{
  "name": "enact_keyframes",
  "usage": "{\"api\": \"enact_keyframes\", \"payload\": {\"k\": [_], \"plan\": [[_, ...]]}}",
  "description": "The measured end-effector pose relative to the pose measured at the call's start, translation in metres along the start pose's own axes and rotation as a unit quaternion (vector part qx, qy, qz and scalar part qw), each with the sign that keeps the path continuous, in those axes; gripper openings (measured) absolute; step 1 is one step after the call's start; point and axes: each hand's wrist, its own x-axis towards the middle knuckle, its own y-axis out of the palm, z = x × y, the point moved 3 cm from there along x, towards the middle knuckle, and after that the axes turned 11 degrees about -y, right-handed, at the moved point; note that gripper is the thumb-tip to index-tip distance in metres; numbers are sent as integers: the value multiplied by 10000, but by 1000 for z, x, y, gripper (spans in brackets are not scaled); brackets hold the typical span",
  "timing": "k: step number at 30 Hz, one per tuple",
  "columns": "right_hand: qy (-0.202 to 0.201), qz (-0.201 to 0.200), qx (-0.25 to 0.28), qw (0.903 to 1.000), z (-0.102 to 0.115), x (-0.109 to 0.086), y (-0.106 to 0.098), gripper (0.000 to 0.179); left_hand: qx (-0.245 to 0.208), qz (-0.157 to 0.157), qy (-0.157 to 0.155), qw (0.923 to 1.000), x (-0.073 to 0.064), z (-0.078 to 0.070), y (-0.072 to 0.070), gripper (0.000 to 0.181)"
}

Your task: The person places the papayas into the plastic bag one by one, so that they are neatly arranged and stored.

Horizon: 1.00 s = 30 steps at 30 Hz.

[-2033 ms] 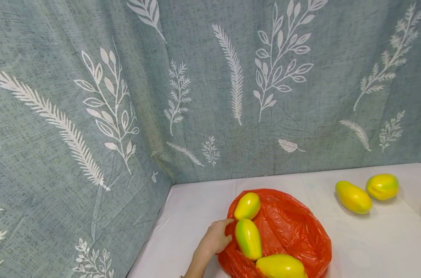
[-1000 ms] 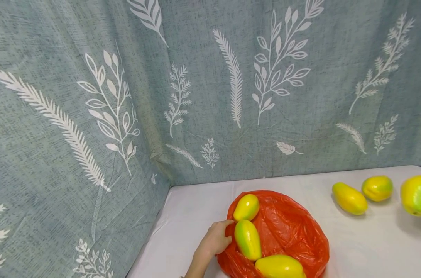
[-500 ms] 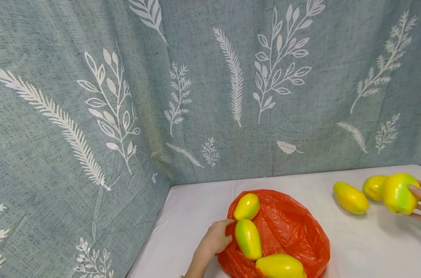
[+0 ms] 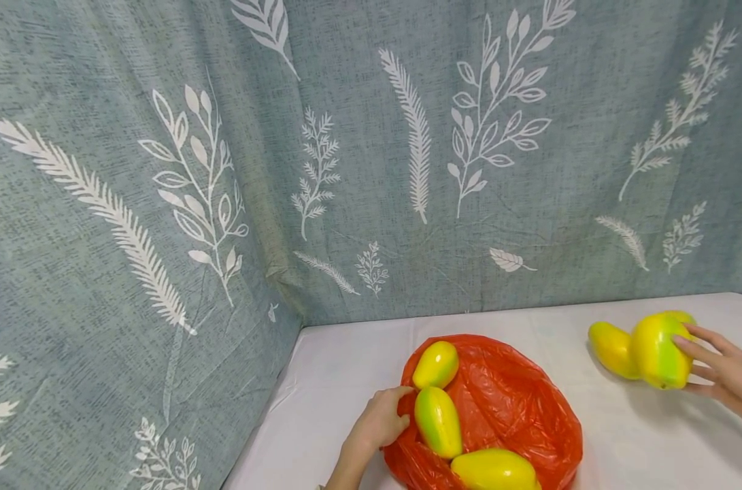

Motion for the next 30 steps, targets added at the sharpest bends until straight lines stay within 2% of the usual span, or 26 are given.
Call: {"api": "enact_keyframes", "payload": {"k": [4,10,16,23,30], "plan": [[70,257,-66,9996,8,-3,16,92,-81,35,-43,10000,-1,0,0,41],[-259,608,-167,9977,13,-4,37,86,-193,71,-92,9997,-2,0,-1,41],[-272,816,50,9963,12,-4,54,83,-171,64,-83,9998,-2,0,-2,40],[-483,1081,22,9930,12,-7,76,77,-73,18,-29,10000,-1,2,-1,40],[-516,1323,324,9893,15,-9,95,74,-91,27,-44,9999,-1,0,-2,40]]}}
